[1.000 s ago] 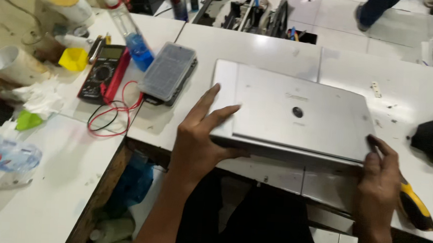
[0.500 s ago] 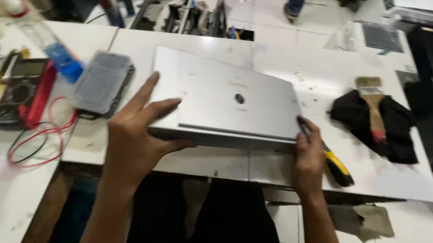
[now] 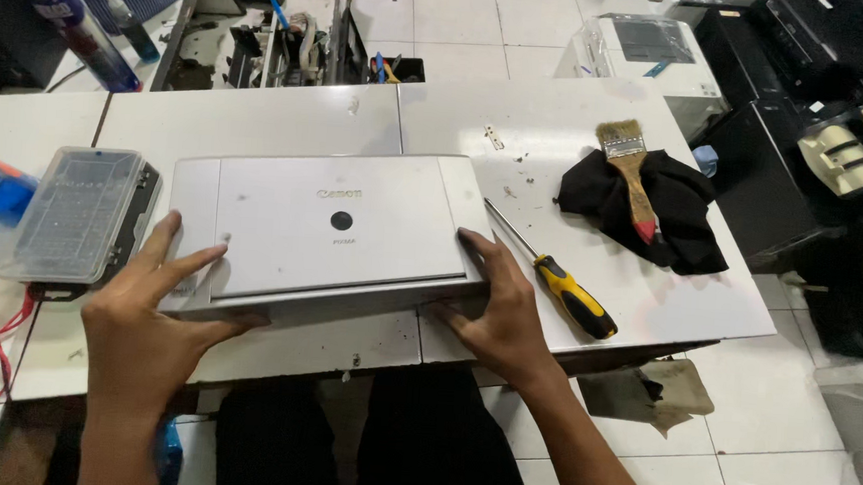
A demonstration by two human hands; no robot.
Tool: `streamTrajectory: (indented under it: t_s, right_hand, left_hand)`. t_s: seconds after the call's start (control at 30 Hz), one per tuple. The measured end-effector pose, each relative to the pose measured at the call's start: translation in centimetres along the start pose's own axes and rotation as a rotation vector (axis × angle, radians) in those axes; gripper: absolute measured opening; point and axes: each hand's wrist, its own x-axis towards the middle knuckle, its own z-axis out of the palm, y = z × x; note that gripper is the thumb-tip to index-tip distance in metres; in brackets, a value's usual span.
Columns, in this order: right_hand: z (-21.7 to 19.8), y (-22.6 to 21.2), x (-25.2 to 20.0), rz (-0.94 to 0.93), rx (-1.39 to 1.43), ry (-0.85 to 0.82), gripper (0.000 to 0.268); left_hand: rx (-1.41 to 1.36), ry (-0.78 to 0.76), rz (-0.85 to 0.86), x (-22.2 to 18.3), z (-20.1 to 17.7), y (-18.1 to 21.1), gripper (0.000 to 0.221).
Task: The person works on a white Canon Pixma printer placed on a low table. They open and close the top cover, rotate the device to inspect different sides, and use a screwdriver to remove and insert screws into the printer's casing.
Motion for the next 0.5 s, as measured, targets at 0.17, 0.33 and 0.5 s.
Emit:
streamTrajectory:
  t_s: [0.17, 0.33, 0.5]
  right_hand:
    - [-0.1, -0.7, 0.0, 0.001, 0.002, -0.106, 0.082]
    - [-6.6, -2.8, -0.7, 0.118, -0.028, -0.096, 0.051]
    - [-14.9, 5.5, 1.3, 0.095, -0.474, 0.391, 0.024]
  left_hand:
    - [0.052, -0.082, -0.035, -1.3, 0.5, -0.7, 0.097]
    - [0.193, -0.282, -0.094, -1.2, 1.1, -2.1, 0.095]
    - [0.27, -0.45, -0.254, -0.7, 0.6, 0.5, 0.094]
